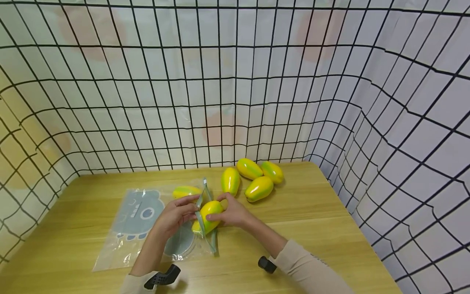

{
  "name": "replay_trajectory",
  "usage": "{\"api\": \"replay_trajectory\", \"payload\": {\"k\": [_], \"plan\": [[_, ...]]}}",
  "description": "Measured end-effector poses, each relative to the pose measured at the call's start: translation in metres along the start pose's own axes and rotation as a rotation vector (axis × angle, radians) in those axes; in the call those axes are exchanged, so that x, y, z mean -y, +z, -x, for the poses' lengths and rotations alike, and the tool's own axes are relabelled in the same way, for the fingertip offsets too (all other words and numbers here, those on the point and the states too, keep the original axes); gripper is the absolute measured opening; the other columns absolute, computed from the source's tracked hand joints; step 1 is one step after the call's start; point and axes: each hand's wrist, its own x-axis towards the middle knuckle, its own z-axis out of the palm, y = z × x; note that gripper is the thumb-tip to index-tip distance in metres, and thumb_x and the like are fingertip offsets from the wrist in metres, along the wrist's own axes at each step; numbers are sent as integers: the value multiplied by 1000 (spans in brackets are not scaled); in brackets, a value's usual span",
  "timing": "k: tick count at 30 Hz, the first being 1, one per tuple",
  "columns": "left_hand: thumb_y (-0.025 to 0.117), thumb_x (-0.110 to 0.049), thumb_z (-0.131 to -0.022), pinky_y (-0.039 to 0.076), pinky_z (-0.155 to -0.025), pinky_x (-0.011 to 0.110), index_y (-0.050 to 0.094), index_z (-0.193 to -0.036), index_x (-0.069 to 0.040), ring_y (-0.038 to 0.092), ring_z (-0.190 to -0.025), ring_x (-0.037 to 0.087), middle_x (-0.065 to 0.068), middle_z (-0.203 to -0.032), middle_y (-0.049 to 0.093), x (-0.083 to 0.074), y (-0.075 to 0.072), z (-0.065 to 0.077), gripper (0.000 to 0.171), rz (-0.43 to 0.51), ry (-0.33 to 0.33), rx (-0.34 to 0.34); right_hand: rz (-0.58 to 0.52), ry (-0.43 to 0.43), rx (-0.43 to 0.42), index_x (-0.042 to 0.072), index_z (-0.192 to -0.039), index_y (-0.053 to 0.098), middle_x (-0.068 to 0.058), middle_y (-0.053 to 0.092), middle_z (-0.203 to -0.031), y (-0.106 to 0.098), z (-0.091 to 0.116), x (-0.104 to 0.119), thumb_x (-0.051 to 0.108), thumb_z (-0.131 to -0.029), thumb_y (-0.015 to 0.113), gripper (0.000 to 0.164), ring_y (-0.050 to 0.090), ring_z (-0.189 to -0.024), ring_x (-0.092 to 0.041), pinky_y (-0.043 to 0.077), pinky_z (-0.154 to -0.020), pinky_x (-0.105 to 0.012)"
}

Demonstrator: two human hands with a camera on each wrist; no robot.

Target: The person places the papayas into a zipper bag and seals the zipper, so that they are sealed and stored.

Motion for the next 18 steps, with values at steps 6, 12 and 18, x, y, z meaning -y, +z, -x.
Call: {"api": "replay_trajectory", "payload": {"k": [6,12,18], "plan": [[62,3,-93,61,-72,24,59,-136,7,65,-73,14,12,-101,69,-1,1,0,43,-6,0,-26,5,-1,72,14,-148,47,-16,67,-121,-3,1,2,29,-88,80,70,70,-88,-20,61,-80,-39],[62,2,-93,60,-72,23,59,-137,6,65,-75,13,10,-102,68,-1,1,0,44,-12,-4,-19,-66,40,173,12,-148,45,-16,65,-117,-7,5,6,19,-91,75,65,67,-92,-23,59,-88,-43],[62,2,-93,61,-72,23,59,-136,7,65,-74,13,10,-100,68,-2,0,0,44,-6,-3,-17,-105,66,237,9,-150,38,-19,65,-114,-8,8,7,7,-90,68,67,68,-97,-30,58,-92,-47]]}}
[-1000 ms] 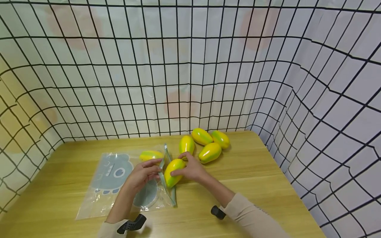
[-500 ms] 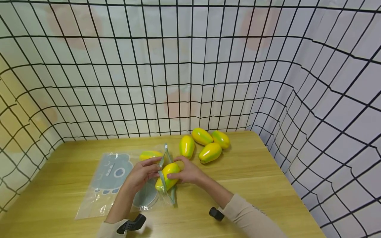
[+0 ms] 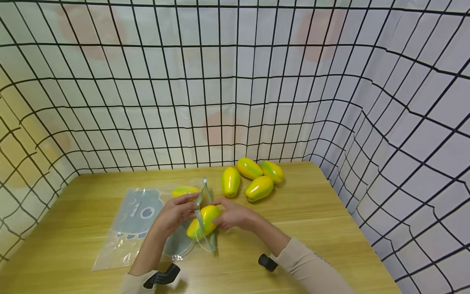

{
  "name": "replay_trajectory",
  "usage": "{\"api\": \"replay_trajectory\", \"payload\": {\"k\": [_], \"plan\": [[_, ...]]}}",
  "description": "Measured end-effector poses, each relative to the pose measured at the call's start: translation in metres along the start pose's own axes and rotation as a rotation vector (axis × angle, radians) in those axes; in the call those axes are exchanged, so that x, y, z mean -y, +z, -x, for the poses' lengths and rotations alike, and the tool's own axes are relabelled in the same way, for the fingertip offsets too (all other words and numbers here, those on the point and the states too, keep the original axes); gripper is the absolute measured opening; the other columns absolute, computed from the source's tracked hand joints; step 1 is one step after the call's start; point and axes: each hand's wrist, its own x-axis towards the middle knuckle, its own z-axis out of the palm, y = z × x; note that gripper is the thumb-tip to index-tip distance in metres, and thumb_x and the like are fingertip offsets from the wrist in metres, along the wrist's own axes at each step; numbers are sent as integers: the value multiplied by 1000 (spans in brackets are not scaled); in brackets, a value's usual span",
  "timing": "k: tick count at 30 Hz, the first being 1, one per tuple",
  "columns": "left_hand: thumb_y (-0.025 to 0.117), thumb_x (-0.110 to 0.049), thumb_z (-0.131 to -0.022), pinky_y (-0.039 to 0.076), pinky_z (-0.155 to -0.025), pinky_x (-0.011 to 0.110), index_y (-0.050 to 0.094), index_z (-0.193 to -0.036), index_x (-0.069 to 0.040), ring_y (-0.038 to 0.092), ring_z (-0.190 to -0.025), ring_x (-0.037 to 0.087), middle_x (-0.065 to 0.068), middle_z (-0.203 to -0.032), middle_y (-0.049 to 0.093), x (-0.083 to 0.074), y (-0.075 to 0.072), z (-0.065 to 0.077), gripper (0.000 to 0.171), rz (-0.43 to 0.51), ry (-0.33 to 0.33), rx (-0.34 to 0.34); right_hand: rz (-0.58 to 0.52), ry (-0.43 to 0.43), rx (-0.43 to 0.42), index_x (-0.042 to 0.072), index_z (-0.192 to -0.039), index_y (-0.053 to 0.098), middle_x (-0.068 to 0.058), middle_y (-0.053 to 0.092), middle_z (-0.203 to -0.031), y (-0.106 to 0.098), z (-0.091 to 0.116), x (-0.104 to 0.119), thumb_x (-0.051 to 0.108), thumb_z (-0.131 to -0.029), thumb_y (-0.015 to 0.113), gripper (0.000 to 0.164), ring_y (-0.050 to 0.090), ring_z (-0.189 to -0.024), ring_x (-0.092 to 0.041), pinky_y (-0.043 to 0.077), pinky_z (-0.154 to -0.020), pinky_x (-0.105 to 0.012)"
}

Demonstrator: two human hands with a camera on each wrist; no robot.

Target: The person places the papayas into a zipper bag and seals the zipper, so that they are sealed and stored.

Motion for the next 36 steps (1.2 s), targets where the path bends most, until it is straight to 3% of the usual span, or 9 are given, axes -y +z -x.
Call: {"api": "replay_trajectory", "payload": {"k": [8,18,27,36], "plan": [[62,2,-92,60,-72,24,61,-135,5,67,-74,15,23,-118,65,-3,2,2,43,4,-2,-22,-2,-29,13,8,-148,35,-19,71,-107,5,-3,-4,7,-92,68,65,70,-96,-30,58,-91,-46],[63,2,-93,60,-72,23,60,-135,7,66,-75,14,19,-114,66,-8,1,4,43,27,11,-18,8,-94,-28,6,-142,45,-14,74,-106,14,-6,-10,14,-90,75,60,72,-98,-23,58,-94,-42],[62,2,-93,61,-70,23,62,-133,7,67,-72,15,25,-121,62,-12,5,8,40,44,23,-52,-31,-86,-15,5,-141,46,-15,76,-104,20,-10,-11,12,-92,72,56,74,-96,-27,59,-92,-41],[62,3,-93,60,-70,22,61,-133,8,66,-73,13,27,-130,59,-15,5,10,40,61,14,-50,-94,-75,-8,6,-139,46,-15,74,-108,24,-14,-14,8,-90,73,56,71,-107,-28,58,-96,-42]]}}
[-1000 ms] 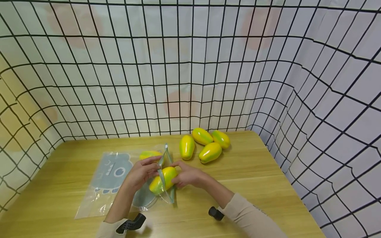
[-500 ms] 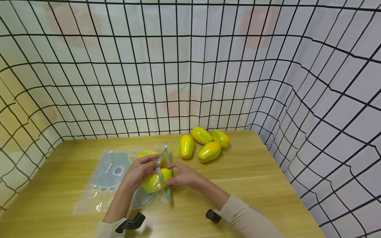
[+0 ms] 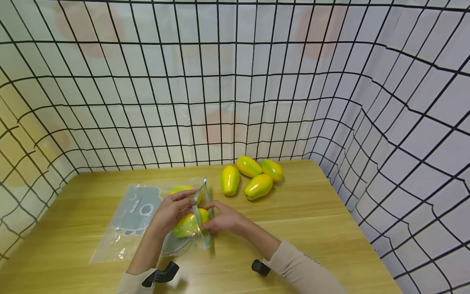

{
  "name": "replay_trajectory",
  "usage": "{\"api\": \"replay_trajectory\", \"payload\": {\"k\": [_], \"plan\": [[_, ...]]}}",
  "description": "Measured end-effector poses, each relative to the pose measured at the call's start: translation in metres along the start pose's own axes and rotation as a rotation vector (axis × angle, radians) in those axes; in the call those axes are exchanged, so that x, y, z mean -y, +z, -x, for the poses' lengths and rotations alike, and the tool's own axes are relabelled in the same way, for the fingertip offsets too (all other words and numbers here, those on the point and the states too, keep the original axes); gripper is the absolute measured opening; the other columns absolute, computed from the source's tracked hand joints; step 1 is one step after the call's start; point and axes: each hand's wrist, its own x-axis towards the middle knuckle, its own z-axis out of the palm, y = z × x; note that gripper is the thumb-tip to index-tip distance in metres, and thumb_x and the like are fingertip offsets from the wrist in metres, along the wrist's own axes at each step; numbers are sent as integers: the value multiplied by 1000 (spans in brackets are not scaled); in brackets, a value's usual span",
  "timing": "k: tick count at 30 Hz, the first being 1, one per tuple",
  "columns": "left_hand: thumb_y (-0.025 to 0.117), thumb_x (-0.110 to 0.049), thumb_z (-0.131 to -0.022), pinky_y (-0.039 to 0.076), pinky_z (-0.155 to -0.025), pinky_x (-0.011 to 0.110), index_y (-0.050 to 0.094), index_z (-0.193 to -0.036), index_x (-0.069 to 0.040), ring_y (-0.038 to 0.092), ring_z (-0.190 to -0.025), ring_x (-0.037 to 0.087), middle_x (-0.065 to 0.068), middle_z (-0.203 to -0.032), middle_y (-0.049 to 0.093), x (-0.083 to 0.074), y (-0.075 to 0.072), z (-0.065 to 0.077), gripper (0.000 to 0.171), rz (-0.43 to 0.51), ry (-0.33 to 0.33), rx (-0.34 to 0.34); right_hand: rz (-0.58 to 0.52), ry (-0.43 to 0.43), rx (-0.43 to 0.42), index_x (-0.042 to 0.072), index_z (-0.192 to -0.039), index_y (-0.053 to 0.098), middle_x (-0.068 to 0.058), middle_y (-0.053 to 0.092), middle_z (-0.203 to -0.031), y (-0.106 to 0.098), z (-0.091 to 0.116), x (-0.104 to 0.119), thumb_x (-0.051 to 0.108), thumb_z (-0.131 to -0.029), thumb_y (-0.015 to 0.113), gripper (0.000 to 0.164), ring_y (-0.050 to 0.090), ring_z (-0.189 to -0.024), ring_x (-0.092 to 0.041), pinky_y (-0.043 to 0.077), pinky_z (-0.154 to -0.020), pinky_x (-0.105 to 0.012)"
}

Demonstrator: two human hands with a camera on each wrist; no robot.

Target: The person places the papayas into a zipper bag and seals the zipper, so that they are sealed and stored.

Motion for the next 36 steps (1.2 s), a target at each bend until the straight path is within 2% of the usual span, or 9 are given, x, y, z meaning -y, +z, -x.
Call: {"api": "replay_trajectory", "payload": {"k": [8,19,26,36], "plan": [[62,4,-94,60,-70,22,60,-134,10,66,-74,13,17,-116,64,-1,0,0,41,1,13,3,-15,3,-10,3,-129,45,-15,75,-104,3,2,0,7,-91,71,47,72,-103,-26,57,-98,-44],[64,3,-93,60,-69,22,63,-131,9,65,-70,13,13,-113,66,-1,1,0,38,-5,16,-19,-16,-16,-13,1,-124,53,-14,74,-104,2,4,0,7,-92,69,36,70,-103,-23,56,-98,-45],[64,3,-92,60,-69,22,64,-129,9,65,-69,13,15,-121,66,-1,3,0,37,-13,18,-36,10,-42,-1,0,-128,59,-13,72,-108,0,4,-2,9,-93,67,37,69,-106,-24,56,-99,-46],[65,3,-92,61,-71,23,65,-128,7,64,-70,14,15,-117,66,0,3,0,37,-19,15,-46,31,-50,4,1,-134,62,-14,72,-113,0,3,-4,7,-91,65,43,68,-105,-20,56,-99,-43]]}}
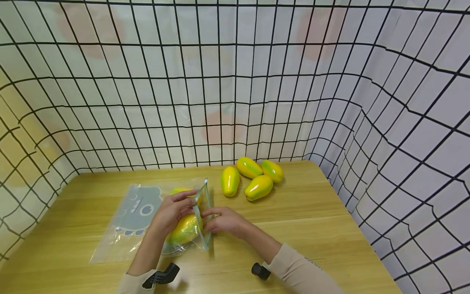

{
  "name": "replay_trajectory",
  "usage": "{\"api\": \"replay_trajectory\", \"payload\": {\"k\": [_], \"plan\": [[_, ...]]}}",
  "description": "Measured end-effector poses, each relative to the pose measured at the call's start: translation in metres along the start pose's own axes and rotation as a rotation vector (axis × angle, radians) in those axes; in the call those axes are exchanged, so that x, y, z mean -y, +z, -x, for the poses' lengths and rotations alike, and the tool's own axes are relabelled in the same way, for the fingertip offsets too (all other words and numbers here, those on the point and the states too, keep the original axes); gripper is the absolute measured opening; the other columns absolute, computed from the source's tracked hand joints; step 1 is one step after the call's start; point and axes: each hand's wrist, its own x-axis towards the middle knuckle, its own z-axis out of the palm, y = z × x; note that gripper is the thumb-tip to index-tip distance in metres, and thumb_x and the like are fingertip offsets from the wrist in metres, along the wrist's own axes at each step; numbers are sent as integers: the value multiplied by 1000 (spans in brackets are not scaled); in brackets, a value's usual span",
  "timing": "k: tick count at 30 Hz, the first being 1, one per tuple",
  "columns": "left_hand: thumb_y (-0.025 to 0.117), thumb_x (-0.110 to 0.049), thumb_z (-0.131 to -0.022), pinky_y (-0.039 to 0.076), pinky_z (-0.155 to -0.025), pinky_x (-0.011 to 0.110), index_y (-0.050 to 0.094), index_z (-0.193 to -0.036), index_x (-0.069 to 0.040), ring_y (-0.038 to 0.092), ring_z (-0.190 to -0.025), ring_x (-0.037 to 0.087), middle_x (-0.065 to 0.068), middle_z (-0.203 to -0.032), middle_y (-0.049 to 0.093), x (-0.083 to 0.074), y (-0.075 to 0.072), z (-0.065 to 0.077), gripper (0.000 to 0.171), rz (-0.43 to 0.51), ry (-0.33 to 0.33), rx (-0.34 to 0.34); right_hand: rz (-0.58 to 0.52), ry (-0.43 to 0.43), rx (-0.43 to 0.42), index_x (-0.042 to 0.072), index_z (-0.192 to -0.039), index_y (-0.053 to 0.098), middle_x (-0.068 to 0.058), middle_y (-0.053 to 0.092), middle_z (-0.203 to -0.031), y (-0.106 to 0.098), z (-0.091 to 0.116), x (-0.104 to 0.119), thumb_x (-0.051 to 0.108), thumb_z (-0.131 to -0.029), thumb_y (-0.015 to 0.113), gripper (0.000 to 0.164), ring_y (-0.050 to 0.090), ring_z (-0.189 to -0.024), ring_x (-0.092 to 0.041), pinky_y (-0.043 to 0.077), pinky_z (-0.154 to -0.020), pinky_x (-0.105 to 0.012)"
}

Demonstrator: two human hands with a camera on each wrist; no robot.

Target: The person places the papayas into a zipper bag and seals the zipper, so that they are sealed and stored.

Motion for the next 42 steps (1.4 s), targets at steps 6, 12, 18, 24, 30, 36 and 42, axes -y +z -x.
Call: {"api": "replay_trajectory", "payload": {"k": [6,12,18,24,30,36,42], "plan": [[64,4,-91,61,-71,24,65,-128,8,64,-71,14,14,-114,65,0,-1,0,37,0,5,2,3,18,1,2,-136,62,-16,72,-116,2,0,2,4,-89,64,46,68,-107,-20,57,-96,-40],[63,4,-91,61,-70,24,65,-128,9,64,-70,14,13,-112,66,1,-2,0,37,3,12,3,22,1,6,2,-136,61,-15,73,-115,1,0,4,7,-90,66,46,69,-106,-21,57,-97,-42],[63,5,-92,61,-69,24,64,-129,9,65,-68,13,14,-113,67,1,-3,0,37,3,10,10,52,-5,-22,2,-140,57,-19,73,-115,-11,3,8,11,-93,68,49,70,-107,-24,55,-100,-46],[64,4,-92,61,-69,24,64,-129,8,64,-68,13,11,-108,67,1,-4,-1,37,6,8,10,82,3,-146,0,-143,54,-20,74,-115,-28,9,18,15,-92,71,55,71,-108,-28,56,-99,-47],[64,5,-92,61,-68,23,64,-130,8,64,-68,13,9,-105,66,1,-4,-1,38,6,2,13,114,-9,-244,2,-144,53,-15,75,-112,-48,15,23,17,-91,74,59,70,-110,-31,56,-99,-48],[64,4,-91,61,-69,23,64,-130,7,64,-67,13,10,-108,66,1,-4,-1,39,6,-2,20,152,-9,-328,3,-144,53,-16,74,-115,-68,21,25,18,-90,77,61,72,-106,-28,56,-97,-51],[64,4,-91,61,-69,23,64,-130,7,63,-68,14,9,-105,66,2,-5,-2,39,2,-6,19,206,9,-401,7,-145,53,-17,71,-117,-88,32,28,20,-90,77,62,71,-101,-24,56,-98,-49]]}}
